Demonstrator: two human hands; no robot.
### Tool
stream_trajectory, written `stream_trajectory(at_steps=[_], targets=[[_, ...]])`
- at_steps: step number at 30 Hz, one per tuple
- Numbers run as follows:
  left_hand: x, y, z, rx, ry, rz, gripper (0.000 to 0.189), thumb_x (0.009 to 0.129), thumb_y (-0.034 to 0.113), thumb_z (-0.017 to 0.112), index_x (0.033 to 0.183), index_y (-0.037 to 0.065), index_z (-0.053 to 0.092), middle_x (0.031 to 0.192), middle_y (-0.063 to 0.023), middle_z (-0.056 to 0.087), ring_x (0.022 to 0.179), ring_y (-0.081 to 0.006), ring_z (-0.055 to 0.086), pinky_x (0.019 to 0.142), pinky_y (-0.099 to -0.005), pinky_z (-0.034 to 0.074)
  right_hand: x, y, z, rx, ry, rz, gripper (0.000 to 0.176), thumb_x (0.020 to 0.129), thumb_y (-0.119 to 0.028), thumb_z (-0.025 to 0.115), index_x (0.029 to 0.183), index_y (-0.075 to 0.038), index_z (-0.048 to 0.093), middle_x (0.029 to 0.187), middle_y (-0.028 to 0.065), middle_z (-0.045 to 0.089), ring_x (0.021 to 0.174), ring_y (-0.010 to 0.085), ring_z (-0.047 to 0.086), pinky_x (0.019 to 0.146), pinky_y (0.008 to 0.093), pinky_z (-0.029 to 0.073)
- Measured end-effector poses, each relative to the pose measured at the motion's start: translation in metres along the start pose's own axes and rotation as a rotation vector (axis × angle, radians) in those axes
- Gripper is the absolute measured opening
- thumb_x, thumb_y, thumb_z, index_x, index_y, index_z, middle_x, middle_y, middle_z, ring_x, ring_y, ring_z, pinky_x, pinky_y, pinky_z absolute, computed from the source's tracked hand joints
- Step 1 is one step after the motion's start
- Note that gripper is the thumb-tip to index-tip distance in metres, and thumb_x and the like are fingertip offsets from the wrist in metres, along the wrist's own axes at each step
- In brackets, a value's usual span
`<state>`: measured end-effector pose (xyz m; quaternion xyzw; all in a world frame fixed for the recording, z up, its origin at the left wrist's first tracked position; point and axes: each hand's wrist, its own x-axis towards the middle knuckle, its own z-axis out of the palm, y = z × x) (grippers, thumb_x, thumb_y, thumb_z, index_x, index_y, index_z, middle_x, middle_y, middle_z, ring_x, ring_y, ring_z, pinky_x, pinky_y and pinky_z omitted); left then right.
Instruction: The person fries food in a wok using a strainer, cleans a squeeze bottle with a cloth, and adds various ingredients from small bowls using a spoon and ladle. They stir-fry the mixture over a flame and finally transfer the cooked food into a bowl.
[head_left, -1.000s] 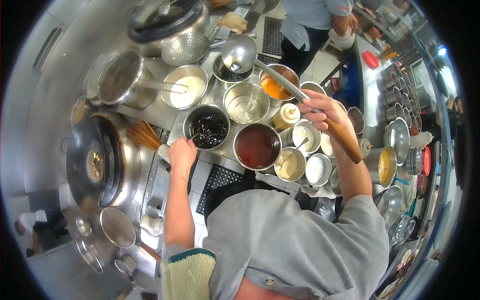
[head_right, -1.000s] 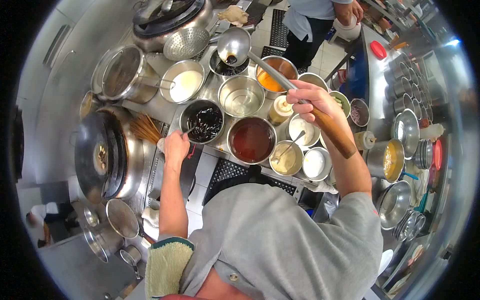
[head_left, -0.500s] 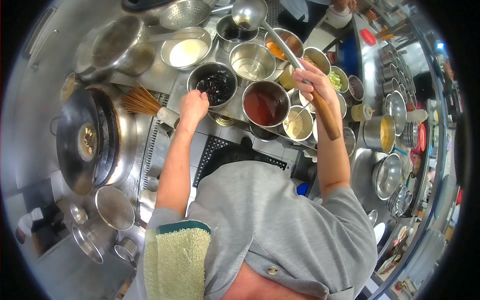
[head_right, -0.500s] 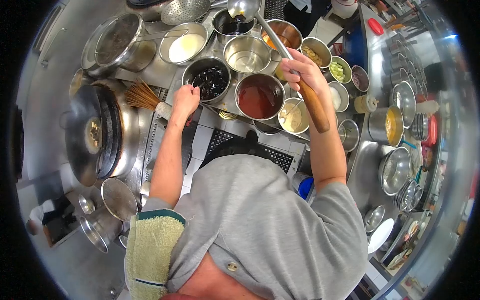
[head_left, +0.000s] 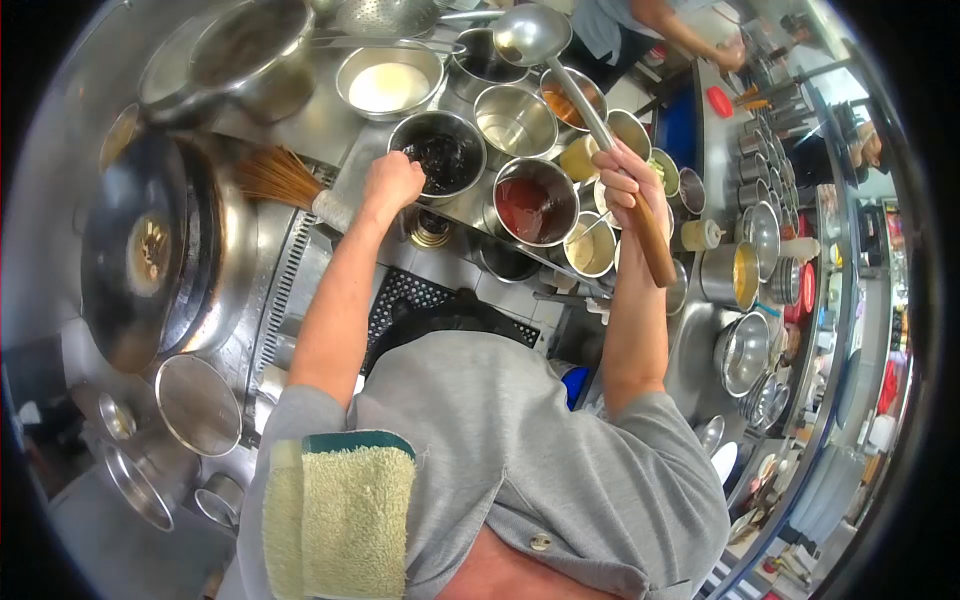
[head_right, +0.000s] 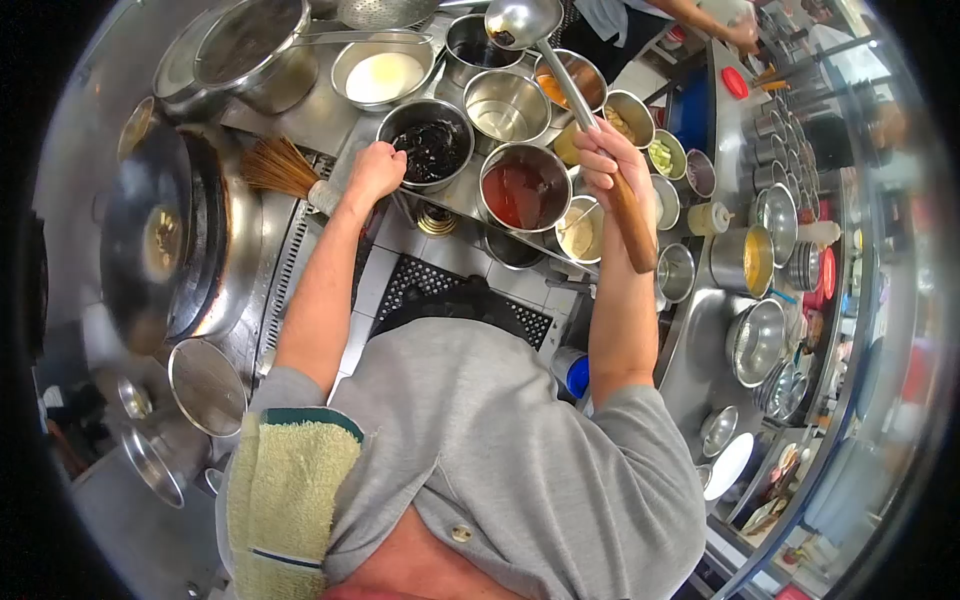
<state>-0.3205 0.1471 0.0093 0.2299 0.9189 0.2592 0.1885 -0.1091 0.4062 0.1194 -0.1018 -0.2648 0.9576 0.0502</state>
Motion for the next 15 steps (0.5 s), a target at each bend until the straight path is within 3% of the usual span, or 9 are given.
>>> stream_trajectory(at_steps=[3, 6, 9, 10, 15], targets=[[0.006, -0.017, 0.013, -0.166, 0.008, -0.004, 0.032, 0.085, 0.022, 0.052, 0.090, -0.005, 0.068, 0.096, -0.0317, 0.063, 0.097, -0.0439, 0.061, 0.087, -0.0482, 0.047, -0.019, 0.005, 0.002, 0.391, -0.122, 0.085, 0.011, 0.099, -0.006, 0.036, 0.106, 0.003, 0.036, 0.085, 0.0065, 0.040, 0.051, 0.0051, 0.042, 0.036, 0.0181, 0.038], [-0.001, -0.021, 0.017, -0.232, 0.095, -0.045, 0.028, 0.085, 0.020, 0.052, 0.081, -0.003, 0.068, 0.081, -0.0240, 0.067, 0.074, -0.0369, 0.066, 0.067, -0.0446, 0.051, -0.042, 0.010, 0.013, 0.488, -0.151, 0.121, 0.023, 0.100, -0.007, 0.034, 0.119, 0.007, 0.032, 0.084, 0.0063, 0.038, 0.051, 0.0059, 0.042, 0.037, 0.0187, 0.038], [-0.023, -0.021, 0.003, -0.795, -0.128, -0.321, 0.024, 0.088, 0.021, 0.053, 0.080, 0.000, 0.061, 0.054, 0.0006, 0.046, 0.047, -0.0112, 0.042, 0.043, -0.0282, 0.031, -0.064, 0.009, 0.021, 0.422, -0.133, 0.148, 0.027, 0.099, -0.004, 0.033, 0.124, 0.006, 0.031, 0.086, 0.0073, 0.037, 0.049, 0.0032, 0.040, 0.033, 0.0160, 0.036], [-0.036, -0.018, -0.003, -0.927, -0.191, -0.316, 0.019, 0.093, 0.018, 0.050, 0.085, 0.002, 0.055, 0.058, 0.0082, 0.033, 0.047, -0.0024, 0.028, 0.041, -0.0216, 0.019, -0.070, 0.009, 0.021, 0.380, -0.102, 0.150, 0.027, 0.098, -0.003, 0.035, 0.124, 0.005, 0.033, 0.085, 0.0069, 0.037, 0.048, 0.0016, 0.039, 0.031, 0.0145, 0.035], [-0.089, -0.013, -0.026, -1.122, -0.174, -0.310, 0.022, 0.097, 0.019, 0.048, 0.091, -0.001, 0.055, 0.060, 0.0070, 0.037, 0.046, -0.0023, 0.027, 0.041, -0.0207, 0.021, -0.093, 0.006, 0.025, 0.195, -0.059, 0.238, 0.039, 0.094, -0.002, 0.042, 0.132, 0.003, 0.034, 0.080, 0.0043, 0.039, 0.044, -0.0003, 0.036, 0.029, 0.0138, 0.032]])
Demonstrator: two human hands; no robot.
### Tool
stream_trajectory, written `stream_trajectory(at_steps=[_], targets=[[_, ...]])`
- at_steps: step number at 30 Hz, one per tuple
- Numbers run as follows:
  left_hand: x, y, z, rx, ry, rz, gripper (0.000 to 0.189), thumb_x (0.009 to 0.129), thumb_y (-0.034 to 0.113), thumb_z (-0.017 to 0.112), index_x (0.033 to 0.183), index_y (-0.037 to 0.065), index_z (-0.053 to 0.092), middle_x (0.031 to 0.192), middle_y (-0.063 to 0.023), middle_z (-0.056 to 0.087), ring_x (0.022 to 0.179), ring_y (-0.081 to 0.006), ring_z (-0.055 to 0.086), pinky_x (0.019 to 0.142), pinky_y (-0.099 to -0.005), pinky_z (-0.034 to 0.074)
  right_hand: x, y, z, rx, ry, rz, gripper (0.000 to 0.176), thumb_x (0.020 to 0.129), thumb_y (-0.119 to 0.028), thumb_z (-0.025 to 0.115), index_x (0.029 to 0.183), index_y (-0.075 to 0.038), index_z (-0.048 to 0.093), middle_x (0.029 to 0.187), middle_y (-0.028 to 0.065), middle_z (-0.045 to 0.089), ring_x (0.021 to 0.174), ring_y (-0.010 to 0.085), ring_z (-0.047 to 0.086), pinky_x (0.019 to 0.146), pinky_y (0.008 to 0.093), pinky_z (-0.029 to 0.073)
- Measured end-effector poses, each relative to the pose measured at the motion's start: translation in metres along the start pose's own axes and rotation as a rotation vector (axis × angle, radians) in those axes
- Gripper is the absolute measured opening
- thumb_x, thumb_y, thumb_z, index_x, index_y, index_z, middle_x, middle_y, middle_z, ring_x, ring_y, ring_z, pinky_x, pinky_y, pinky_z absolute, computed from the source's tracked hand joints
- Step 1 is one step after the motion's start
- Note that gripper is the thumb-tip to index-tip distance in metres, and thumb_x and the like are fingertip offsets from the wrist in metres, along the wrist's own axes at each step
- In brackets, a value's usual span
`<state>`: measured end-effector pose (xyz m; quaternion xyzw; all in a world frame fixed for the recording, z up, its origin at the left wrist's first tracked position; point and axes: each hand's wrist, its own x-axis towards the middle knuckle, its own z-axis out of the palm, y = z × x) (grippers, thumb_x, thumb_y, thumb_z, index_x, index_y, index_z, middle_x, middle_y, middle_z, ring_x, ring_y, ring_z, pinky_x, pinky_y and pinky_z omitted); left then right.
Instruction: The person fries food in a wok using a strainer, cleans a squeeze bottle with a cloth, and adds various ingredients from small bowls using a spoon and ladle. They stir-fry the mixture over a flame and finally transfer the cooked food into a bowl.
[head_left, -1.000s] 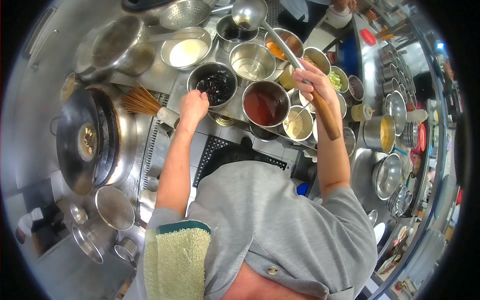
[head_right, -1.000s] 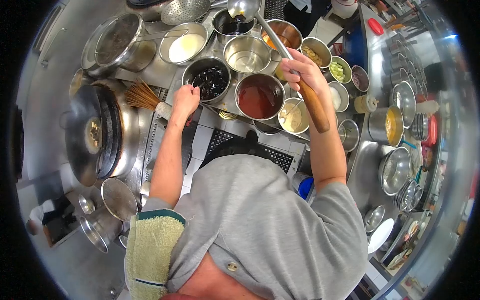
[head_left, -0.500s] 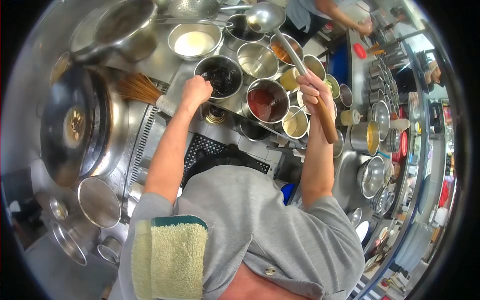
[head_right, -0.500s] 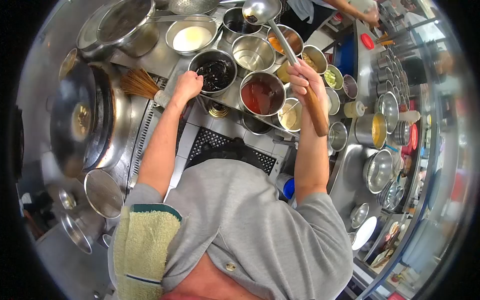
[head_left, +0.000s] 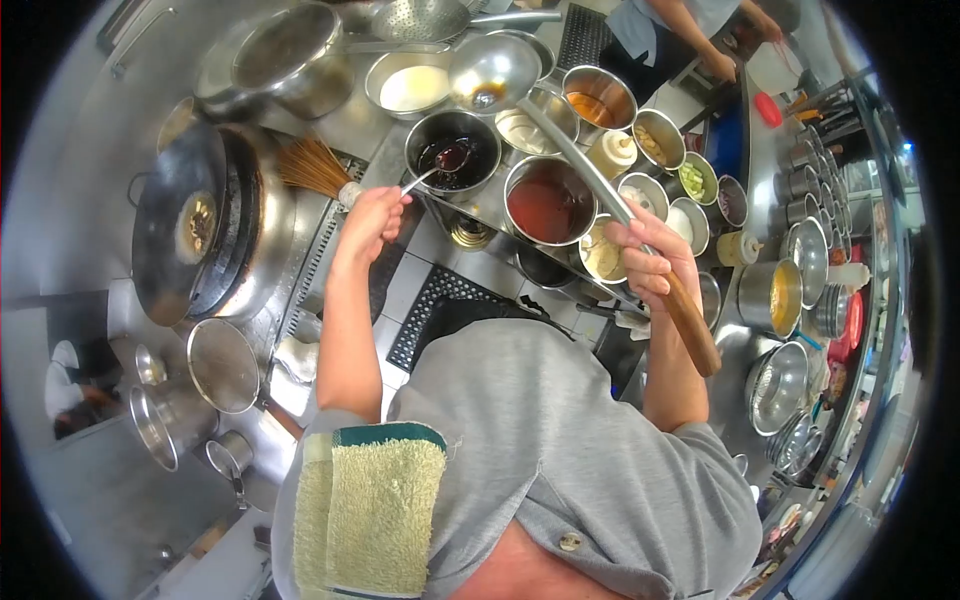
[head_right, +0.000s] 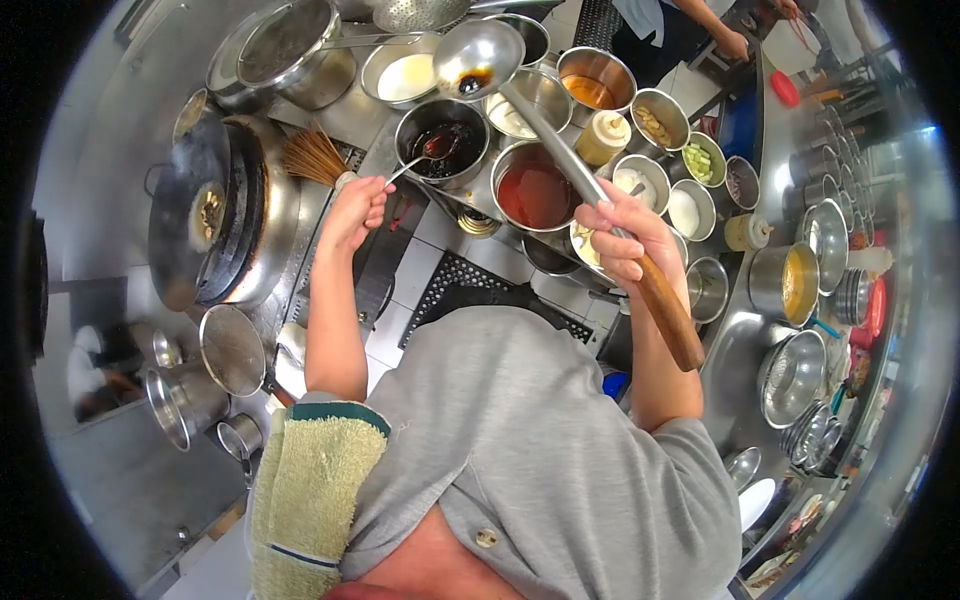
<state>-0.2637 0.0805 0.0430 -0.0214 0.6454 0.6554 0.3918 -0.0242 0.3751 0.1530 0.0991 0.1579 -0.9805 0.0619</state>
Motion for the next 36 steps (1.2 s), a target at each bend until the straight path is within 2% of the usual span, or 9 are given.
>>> stream_trajectory(at_steps=[3, 5, 8, 11, 14, 17, 23, 29, 36], targets=[[-0.033, 0.008, 0.006, 0.012, 0.030, 0.059, 0.023, 0.098, 0.019, 0.047, 0.091, -0.002, 0.055, 0.061, 0.0069, 0.037, 0.047, -0.0020, 0.027, 0.042, -0.0206, 0.022, -0.008, 0.003, 0.001, -0.129, 0.093, 0.038, 0.047, 0.093, -0.004, 0.047, 0.137, 0.000, 0.032, 0.077, 0.0012, 0.040, 0.043, -0.0015, 0.035, 0.029, 0.0137, 0.029], [-0.044, 0.010, 0.006, 0.013, 0.037, 0.107, 0.024, 0.097, 0.022, 0.053, 0.094, -0.002, 0.055, 0.063, 0.0059, 0.039, 0.048, -0.0014, 0.031, 0.043, -0.0184, 0.023, -0.010, 0.005, -0.004, -0.173, 0.069, 0.067, 0.050, 0.092, -0.004, 0.047, 0.139, 0.000, 0.031, 0.078, 0.0014, 0.041, 0.043, -0.0013, 0.035, 0.029, 0.0142, 0.029], [-0.048, 0.014, 0.011, 0.066, 0.078, 0.229, 0.023, 0.097, 0.022, 0.052, 0.095, 0.000, 0.056, 0.062, 0.0069, 0.038, 0.049, -0.0004, 0.029, 0.044, -0.0178, 0.023, -0.012, 0.010, -0.007, -0.216, 0.038, 0.086, 0.054, 0.092, -0.005, 0.048, 0.142, -0.001, 0.028, 0.078, 0.0016, 0.042, 0.043, -0.0012, 0.035, 0.028, 0.0147, 0.028], [-0.037, 0.008, 0.009, 0.250, 0.237, 0.321, 0.025, 0.097, 0.020, 0.049, 0.092, -0.001, 0.060, 0.063, -0.0011, 0.051, 0.049, -0.0106, 0.044, 0.047, -0.0246, 0.035, -0.014, 0.015, -0.003, -0.252, 0.041, 0.096, 0.054, 0.092, -0.006, 0.049, 0.141, -0.001, 0.029, 0.077, 0.0008, 0.042, 0.043, -0.0017, 0.036, 0.029, 0.0147, 0.029], [-0.033, 0.004, 0.013, 0.879, 0.481, 0.695, 0.025, 0.096, 0.019, 0.048, 0.091, -0.001, 0.062, 0.076, -0.0148, 0.064, 0.066, -0.0298, 0.061, 0.060, -0.0352, 0.046, -0.018, 0.019, 0.001, -0.274, 0.060, 0.094, 0.053, 0.092, -0.007, 0.050, 0.141, 0.000, 0.030, 0.077, 0.0002, 0.043, 0.043, -0.0022, 0.036, 0.030, 0.0140, 0.029], [-0.036, 0.002, 0.020, 0.909, 0.480, 0.738, 0.025, 0.095, 0.017, 0.047, 0.093, -0.003, 0.062, 0.089, -0.0215, 0.065, 0.085, -0.0410, 0.061, 0.073, -0.0427, 0.047, -0.020, 0.024, 0.001, -0.296, 0.100, 0.081, 0.052, 0.092, -0.008, 0.051, 0.139, 0.000, 0.031, 0.078, 0.0000, 0.044, 0.045, -0.0025, 0.037, 0.031, 0.0131, 0.029], [-0.036, -0.004, 0.021, 0.931, 0.471, 0.717, 0.024, 0.095, 0.016, 0.047, 0.092, -0.003, 0.062, 0.087, -0.0218, 0.065, 0.083, -0.0415, 0.061, 0.072, -0.0441, 0.047, -0.021, 0.027, 0.000, -0.234, 0.108, 0.071, 0.044, 0.092, -0.005, 0.049, 0.134, 0.000, 0.034, 0.076, 0.0000, 0.041, 0.043, -0.0024, 0.037, 0.029, 0.0128, 0.031], [-0.035, -0.010, 0.026, 1.072, 0.534, 0.892, 0.019, 0.094, 0.014, 0.049, 0.093, -0.001, 0.062, 0.084, -0.0237, 0.063, 0.079, -0.0430, 0.059, 0.069, -0.0473, 0.046, -0.022, 0.024, -0.003, -0.135, 0.108, 0.066, 0.039, 0.093, -0.002, 0.046, 0.129, 0.000, 0.034, 0.075, 0.0009, 0.039, 0.042, -0.0008, 0.039, 0.028, 0.0137, 0.033], [-0.032, -0.010, 0.030, 1.137, 0.552, 0.903, 0.018, 0.094, 0.014, 0.050, 0.096, 0.000, 0.061, 0.084, -0.0224, 0.063, 0.078, -0.0423, 0.059, 0.067, -0.0468, 0.046, -0.019, 0.020, -0.007, -0.069, 0.062, 0.053, 0.035, 0.093, -0.001, 0.044, 0.126, 0.001, 0.034, 0.079, 0.0021, 0.039, 0.043, 0.0000, 0.040, 0.028, 0.0138, 0.035]])
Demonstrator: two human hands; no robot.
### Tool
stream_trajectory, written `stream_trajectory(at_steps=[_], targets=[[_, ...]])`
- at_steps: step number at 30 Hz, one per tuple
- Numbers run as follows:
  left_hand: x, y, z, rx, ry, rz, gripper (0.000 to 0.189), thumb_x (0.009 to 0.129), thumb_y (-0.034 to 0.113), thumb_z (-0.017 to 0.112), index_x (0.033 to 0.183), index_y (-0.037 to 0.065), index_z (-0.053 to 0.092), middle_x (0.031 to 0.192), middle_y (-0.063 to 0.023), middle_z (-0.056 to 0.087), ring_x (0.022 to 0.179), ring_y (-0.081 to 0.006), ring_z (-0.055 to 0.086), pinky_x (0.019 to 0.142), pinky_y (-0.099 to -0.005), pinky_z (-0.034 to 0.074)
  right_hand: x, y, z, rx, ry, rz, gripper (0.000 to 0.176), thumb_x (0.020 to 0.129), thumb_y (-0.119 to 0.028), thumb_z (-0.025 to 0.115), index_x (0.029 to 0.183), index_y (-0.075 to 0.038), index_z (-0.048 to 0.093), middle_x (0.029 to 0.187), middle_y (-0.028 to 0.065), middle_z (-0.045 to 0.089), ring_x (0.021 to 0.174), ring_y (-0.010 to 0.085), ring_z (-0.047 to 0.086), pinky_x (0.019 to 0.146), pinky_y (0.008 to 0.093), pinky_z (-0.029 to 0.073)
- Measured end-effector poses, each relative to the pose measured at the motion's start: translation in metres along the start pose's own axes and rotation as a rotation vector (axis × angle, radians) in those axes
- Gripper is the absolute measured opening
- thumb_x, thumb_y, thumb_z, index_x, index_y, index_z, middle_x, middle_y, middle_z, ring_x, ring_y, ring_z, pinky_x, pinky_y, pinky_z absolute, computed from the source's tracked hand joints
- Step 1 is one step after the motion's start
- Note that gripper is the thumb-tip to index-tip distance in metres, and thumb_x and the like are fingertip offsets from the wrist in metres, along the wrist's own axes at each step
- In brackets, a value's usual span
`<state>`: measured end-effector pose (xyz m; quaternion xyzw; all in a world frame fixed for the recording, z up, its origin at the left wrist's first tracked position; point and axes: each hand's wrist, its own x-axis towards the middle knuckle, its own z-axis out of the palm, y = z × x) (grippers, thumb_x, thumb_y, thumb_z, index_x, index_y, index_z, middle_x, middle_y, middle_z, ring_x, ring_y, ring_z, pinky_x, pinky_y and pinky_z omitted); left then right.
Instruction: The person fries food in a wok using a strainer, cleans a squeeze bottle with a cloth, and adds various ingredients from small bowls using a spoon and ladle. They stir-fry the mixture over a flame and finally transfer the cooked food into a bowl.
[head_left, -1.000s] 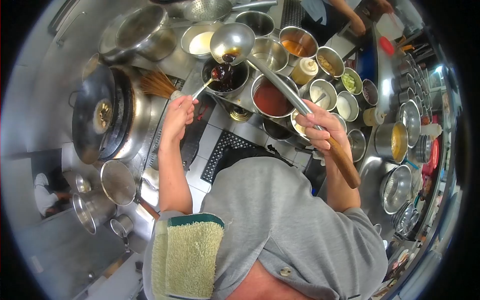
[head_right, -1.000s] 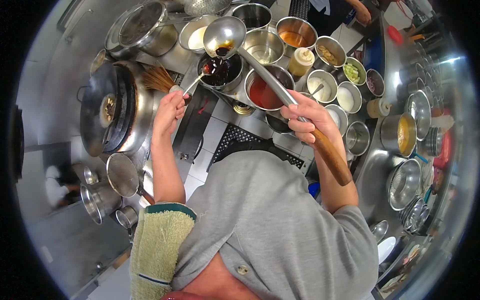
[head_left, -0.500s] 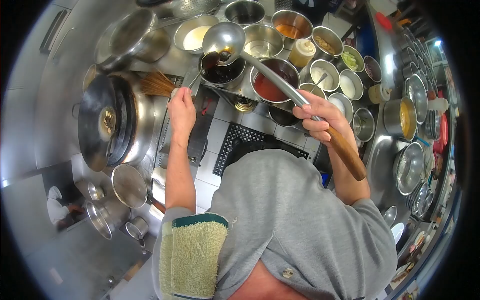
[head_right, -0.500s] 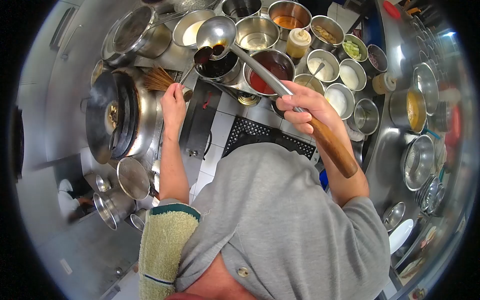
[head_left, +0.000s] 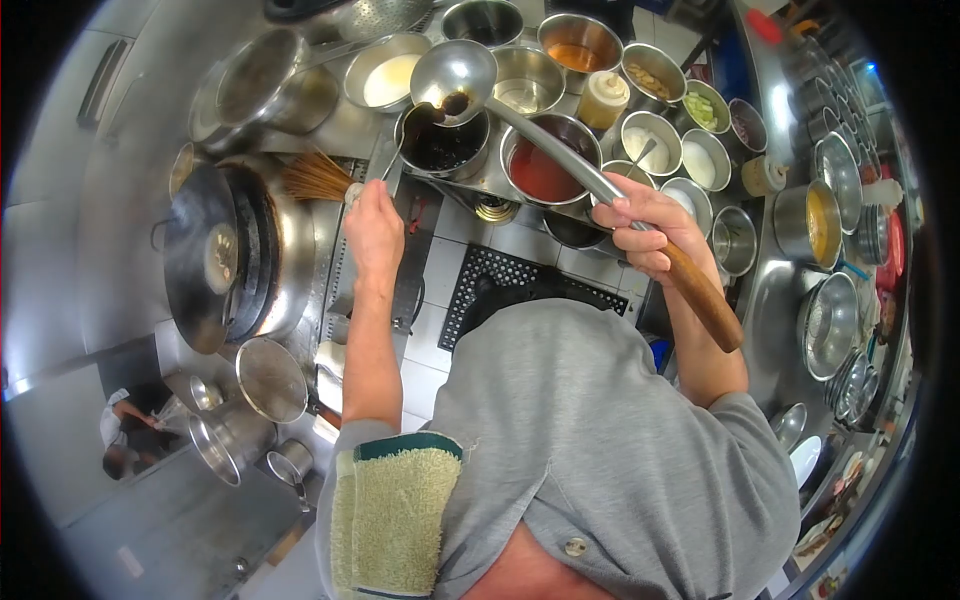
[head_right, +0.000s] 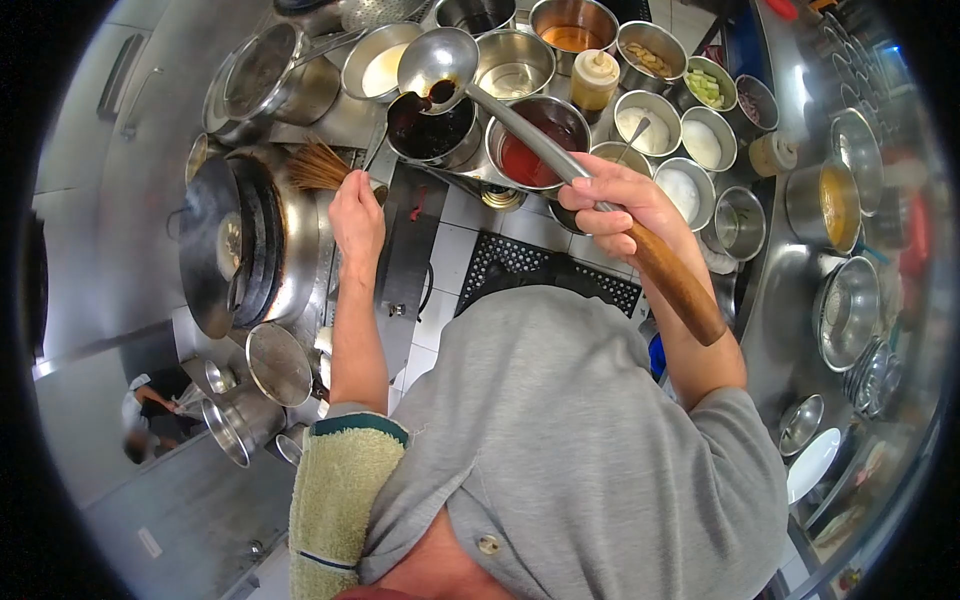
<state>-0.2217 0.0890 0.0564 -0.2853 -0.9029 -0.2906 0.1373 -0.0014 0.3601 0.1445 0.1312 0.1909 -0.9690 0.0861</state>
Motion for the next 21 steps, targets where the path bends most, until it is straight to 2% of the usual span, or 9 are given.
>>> stream_trajectory(at_steps=[3, 11, 14, 16, 18, 20, 21], targets=[[-0.004, -0.003, 0.003, -0.003, 0.039, 0.026, 0.017, 0.093, 0.014, 0.051, 0.096, 0.001, 0.061, 0.079, -0.0231, 0.062, 0.073, -0.0429, 0.059, 0.063, -0.0494, 0.046, -0.001, -0.003, -0.006, -0.076, 0.004, -0.001, 0.042, 0.094, -0.005, 0.047, 0.134, -0.001, 0.034, 0.076, -0.0013, 0.041, 0.046, -0.0025, 0.038, 0.031, 0.0130, 0.031], [-0.008, 0.003, 0.005, 0.042, 0.005, -0.027, 0.017, 0.093, 0.014, 0.051, 0.094, 0.000, 0.061, 0.078, -0.0237, 0.062, 0.072, -0.0431, 0.060, 0.063, -0.0490, 0.046, -0.001, -0.012, -0.016, -0.045, -0.036, 0.024, 0.036, 0.093, -0.005, 0.049, 0.127, -0.004, 0.039, 0.076, -0.0017, 0.040, 0.045, -0.0019, 0.037, 0.031, 0.0134, 0.031], [-0.015, 0.007, 0.009, 0.036, -0.035, -0.075, 0.016, 0.093, 0.014, 0.050, 0.090, 0.001, 0.060, 0.077, -0.0238, 0.063, 0.073, -0.0433, 0.060, 0.064, -0.0504, 0.046, -0.001, -0.018, -0.019, -0.117, -0.038, 0.028, 0.032, 0.093, -0.007, 0.051, 0.123, -0.005, 0.042, 0.077, -0.0014, 0.042, 0.046, -0.0016, 0.037, 0.032, 0.0138, 0.032], [-0.002, 0.009, 0.028, 0.070, -0.130, -0.124, 0.023, 0.094, 0.018, 0.048, 0.087, 0.000, 0.060, 0.078, -0.0253, 0.063, 0.076, -0.0436, 0.061, 0.066, -0.0512, 0.047, 0.000, -0.022, -0.011, -0.164, 0.000, 0.020, 0.033, 0.093, -0.007, 0.051, 0.124, -0.005, 0.042, 0.078, -0.0008, 0.043, 0.046, -0.0014, 0.038, 0.032, 0.0139, 0.032], [0.025, 0.010, 0.055, 0.075, -0.226, -0.188, 0.027, 0.095, 0.021, 0.046, 0.086, -0.002, 0.060, 0.078, -0.0261, 0.064, 0.077, -0.0438, 0.062, 0.067, -0.0510, 0.048, 0.004, -0.026, -0.002, -0.192, 0.009, 0.038, 0.039, 0.093, -0.006, 0.050, 0.129, -0.005, 0.037, 0.079, 0.0001, 0.043, 0.046, -0.0008, 0.040, 0.032, 0.0145, 0.033], [0.037, 0.009, 0.070, 0.065, -0.288, -0.134, 0.032, 0.093, 0.026, 0.049, 0.090, -0.004, 0.058, 0.082, -0.0278, 0.064, 0.080, -0.0445, 0.062, 0.069, -0.0506, 0.050, 0.012, -0.027, 0.001, -0.124, -0.023, 0.103, 0.041, 0.093, -0.005, 0.049, 0.132, -0.006, 0.035, 0.078, 0.0002, 0.041, 0.046, -0.0008, 0.039, 0.031, 0.0149, 0.032], [0.031, 0.013, 0.067, 0.015, -0.246, -0.213, 0.034, 0.091, 0.029, 0.053, 0.098, -0.004, 0.058, 0.080, -0.0262, 0.064, 0.078, -0.0449, 0.062, 0.069, -0.0498, 0.050, 0.018, -0.025, 0.006, -0.093, -0.039, 0.143, 0.042, 0.094, -0.004, 0.047, 0.134, -0.007, 0.034, 0.079, 0.0007, 0.040, 0.045, -0.0007, 0.038, 0.030, 0.0152, 0.031]])
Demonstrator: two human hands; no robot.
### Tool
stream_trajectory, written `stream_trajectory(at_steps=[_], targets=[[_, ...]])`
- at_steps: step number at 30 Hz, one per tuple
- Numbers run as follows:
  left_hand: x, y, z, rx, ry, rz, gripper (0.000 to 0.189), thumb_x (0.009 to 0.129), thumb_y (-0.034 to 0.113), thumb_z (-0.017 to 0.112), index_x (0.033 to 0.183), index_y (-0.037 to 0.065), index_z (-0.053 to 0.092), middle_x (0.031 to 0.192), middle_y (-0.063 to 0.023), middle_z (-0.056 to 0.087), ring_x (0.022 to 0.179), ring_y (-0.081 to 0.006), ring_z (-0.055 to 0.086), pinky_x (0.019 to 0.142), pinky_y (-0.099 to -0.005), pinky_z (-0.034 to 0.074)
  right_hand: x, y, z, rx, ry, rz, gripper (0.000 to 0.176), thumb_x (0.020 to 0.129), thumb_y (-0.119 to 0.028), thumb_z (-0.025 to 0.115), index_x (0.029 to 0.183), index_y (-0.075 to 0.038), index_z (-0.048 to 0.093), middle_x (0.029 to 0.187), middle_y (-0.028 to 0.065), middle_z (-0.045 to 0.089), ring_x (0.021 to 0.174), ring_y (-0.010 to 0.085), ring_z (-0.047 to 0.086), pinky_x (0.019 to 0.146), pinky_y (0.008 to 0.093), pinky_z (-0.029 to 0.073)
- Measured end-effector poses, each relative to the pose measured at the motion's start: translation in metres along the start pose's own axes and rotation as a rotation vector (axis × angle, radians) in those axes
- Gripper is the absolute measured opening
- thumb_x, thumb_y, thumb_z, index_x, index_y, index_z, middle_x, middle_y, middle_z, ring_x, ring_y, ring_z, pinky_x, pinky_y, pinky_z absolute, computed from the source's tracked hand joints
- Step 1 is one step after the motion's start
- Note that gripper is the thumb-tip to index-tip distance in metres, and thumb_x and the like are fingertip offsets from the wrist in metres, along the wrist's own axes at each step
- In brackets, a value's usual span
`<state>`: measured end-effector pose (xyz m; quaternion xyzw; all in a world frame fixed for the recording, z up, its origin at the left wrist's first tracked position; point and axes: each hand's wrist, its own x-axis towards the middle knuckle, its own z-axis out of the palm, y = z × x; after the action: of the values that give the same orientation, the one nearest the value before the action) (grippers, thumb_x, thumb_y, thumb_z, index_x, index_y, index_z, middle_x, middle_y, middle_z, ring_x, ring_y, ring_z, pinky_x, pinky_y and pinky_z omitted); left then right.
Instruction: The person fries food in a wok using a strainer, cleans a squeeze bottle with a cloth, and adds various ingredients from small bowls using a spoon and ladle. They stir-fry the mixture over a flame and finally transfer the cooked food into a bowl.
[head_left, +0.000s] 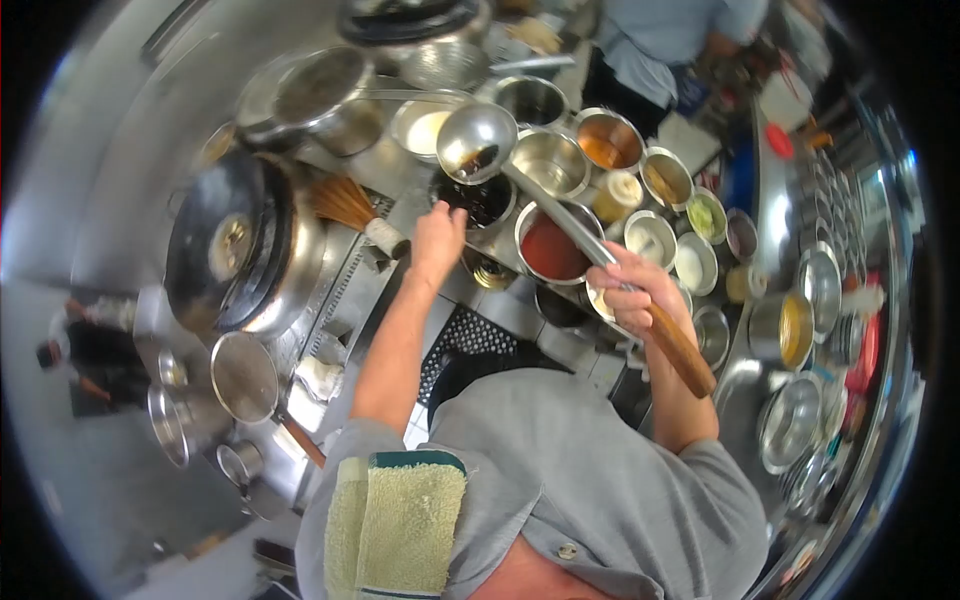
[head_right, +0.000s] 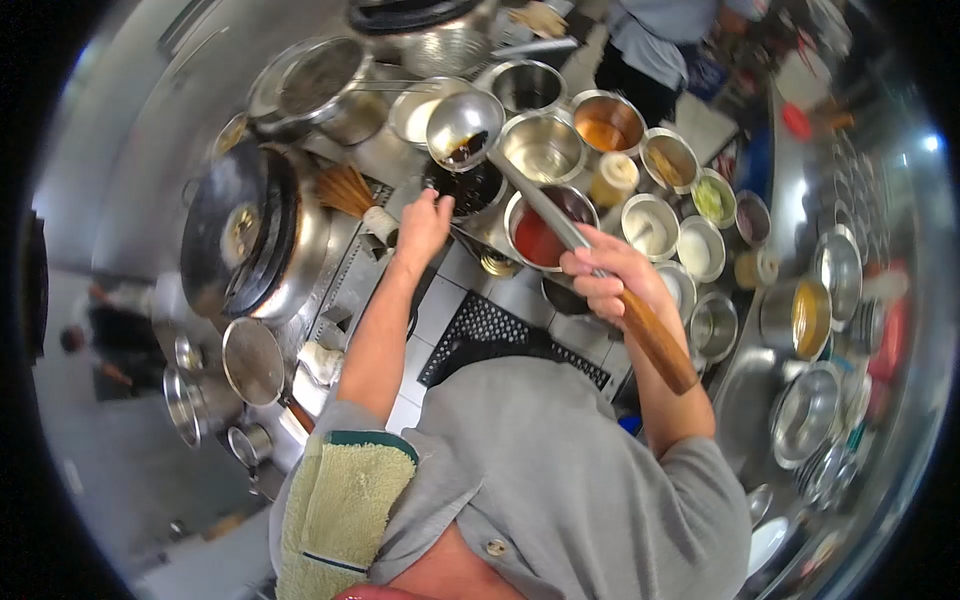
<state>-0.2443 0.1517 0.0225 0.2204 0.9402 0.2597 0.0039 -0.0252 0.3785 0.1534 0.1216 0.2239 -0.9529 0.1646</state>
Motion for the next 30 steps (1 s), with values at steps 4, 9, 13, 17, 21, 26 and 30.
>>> stream_trajectory(at_steps=[4, 9, 13, 17, 21, 26, 30], targets=[[-0.084, -0.003, -0.070, -0.172, -0.036, -0.078, 0.050, 0.086, 0.035, 0.061, 0.117, -0.004, 0.054, 0.079, -0.0232, 0.065, 0.077, -0.0410, 0.064, 0.072, -0.0452, 0.051, 0.040, 0.013, 0.030, 0.096, -0.133, 0.132, 0.038, 0.095, -0.002, 0.042, 0.132, -0.006, 0.034, 0.083, 0.0034, 0.040, 0.045, 0.0010, 0.037, 0.031, 0.0160, 0.031], [-0.193, -0.086, -0.135, -0.262, -0.360, -0.161, 0.036, 0.084, 0.030, 0.063, 0.104, 0.000, 0.064, 0.083, -0.0176, 0.068, 0.077, -0.0332, 0.066, 0.070, -0.0391, 0.052, 0.133, 0.048, 0.106, 0.328, -0.294, 0.326, 0.046, 0.097, -0.001, 0.034, 0.141, 0.004, 0.023, 0.088, 0.0083, 0.037, 0.049, 0.0044, 0.041, 0.034, 0.0192, 0.037], [-0.234, -0.125, -0.171, -0.392, -0.068, -0.358, 0.031, 0.085, 0.025, 0.064, 0.106, 0.001, 0.064, 0.084, -0.0173, 0.068, 0.077, -0.0313, 0.067, 0.069, -0.0375, 0.052, 0.244, 0.089, 0.158, -0.013, -0.415, 0.351, 0.023, 0.097, -0.004, 0.039, 0.119, 0.003, 0.039, 0.084, 0.0066, 0.042, 0.048, 0.0018, 0.038, 0.032, 0.0171, 0.031], [-0.250, -0.143, -0.194, -0.386, 0.077, -0.400, 0.027, 0.087, 0.020, 0.062, 0.105, 0.000, 0.063, 0.084, -0.0185, 0.068, 0.078, -0.0313, 0.067, 0.070, -0.0368, 0.053, 0.342, 0.147, 0.208, -0.774, -0.376, 0.270, 0.039, 0.091, -0.006, 0.053, 0.128, -0.002, 0.041, 0.075, 0.0005, 0.045, 0.045, 0.0021, 0.037, 0.033, 0.0176, 0.030], [-0.268, -0.152, -0.205, -0.448, 0.171, -0.475, 0.027, 0.086, 0.016, 0.063, 0.104, -0.004, 0.063, 0.086, -0.0198, 0.068, 0.079, -0.0292, 0.069, 0.072, -0.0346, 0.054, 0.423, 0.181, 0.217, -1.074, -0.514, 0.314, 0.050, 0.086, -0.007, 0.059, 0.132, 0.000, 0.039, 0.069, 0.0003, 0.047, 0.048, 0.0064, 0.044, 0.038, 0.0233, 0.036], [-0.276, -0.157, -0.193, -0.520, 0.424, -0.627, 0.024, 0.086, 0.009, 0.062, 0.105, -0.005, 0.063, 0.085, -0.0191, 0.068, 0.079, -0.0275, 0.069, 0.073, -0.0329, 0.053, 0.461, 0.204, 0.219, -1.284, -0.504, 0.252, 0.053, 0.086, -0.004, 0.055, 0.134, 0.002, 0.036, 0.066, 0.0000, 0.045, 0.047, 0.0080, 0.044, 0.036, 0.0249, 0.038], [-0.234, -0.156, -0.212, -0.289, 0.632, -0.500, 0.020, 0.084, 0.007, 0.062, 0.101, -0.004, 0.062, 0.088, -0.0180, 0.067, 0.084, -0.0337, 0.065, 0.077, -0.0386, 0.051, 0.458, 0.168, 0.223, -1.212, -0.576, 0.454, 0.054, 0.085, -0.005, 0.054, 0.136, 0.002, 0.035, 0.064, -0.0006, 0.044, 0.047, 0.0081, 0.044, 0.036, 0.0261, 0.039]])
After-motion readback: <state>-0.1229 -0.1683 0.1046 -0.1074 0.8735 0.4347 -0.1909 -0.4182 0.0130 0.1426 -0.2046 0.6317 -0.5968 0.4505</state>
